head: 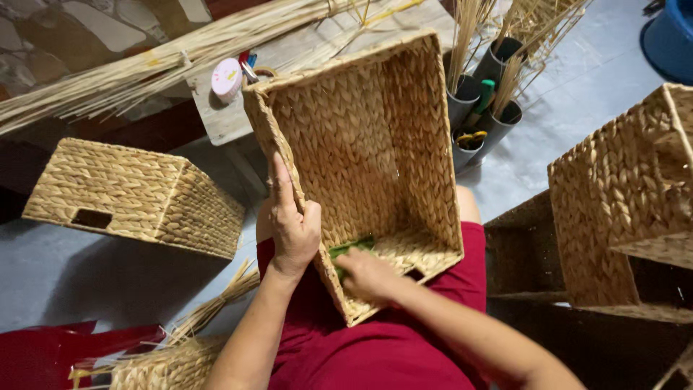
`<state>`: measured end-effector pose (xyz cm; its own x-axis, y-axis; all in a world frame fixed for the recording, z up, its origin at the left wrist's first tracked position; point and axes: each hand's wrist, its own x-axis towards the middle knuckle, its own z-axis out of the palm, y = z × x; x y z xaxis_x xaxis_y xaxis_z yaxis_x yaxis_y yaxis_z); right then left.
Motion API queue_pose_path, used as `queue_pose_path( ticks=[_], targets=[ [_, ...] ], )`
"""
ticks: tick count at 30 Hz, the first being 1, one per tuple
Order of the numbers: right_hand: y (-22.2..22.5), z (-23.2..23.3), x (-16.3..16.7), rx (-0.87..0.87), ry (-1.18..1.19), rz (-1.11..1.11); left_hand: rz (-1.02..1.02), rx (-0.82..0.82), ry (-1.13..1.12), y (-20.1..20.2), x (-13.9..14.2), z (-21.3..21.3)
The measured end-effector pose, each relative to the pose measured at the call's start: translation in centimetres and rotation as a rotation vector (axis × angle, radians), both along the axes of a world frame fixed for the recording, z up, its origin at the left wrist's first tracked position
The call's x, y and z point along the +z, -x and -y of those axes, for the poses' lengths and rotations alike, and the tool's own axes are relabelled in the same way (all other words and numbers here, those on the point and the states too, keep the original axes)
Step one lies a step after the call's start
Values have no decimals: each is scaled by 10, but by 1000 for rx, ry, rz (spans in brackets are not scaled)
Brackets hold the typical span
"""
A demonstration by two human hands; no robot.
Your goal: The person wipes the exterior and interior surfaces of a woven basket using a green cloth. They rotate the basket to clean all sides and the inside, then briefly use scissors to trim a loose strand before resuming wiping.
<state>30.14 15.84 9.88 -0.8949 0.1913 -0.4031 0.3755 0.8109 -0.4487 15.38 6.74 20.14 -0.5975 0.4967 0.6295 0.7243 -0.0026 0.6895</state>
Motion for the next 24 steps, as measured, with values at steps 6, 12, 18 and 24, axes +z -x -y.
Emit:
queue_pose_path(
  ticks=[6,12,18,24],
  targets=[
    [-38,-94,-17,-235,-310,-25,-5,-12,-35,3,0,0],
    [-55,-105,-40,-346,-290,-136,44,53,-37,2,13,-8],
    [-51,-97,-30,-332,-300,-117,-168,58,-5,-32,64,9],
    [-53,-90,-22,-361,-235,-132,227,-1200,-365,-108,113,34]
  ],
)
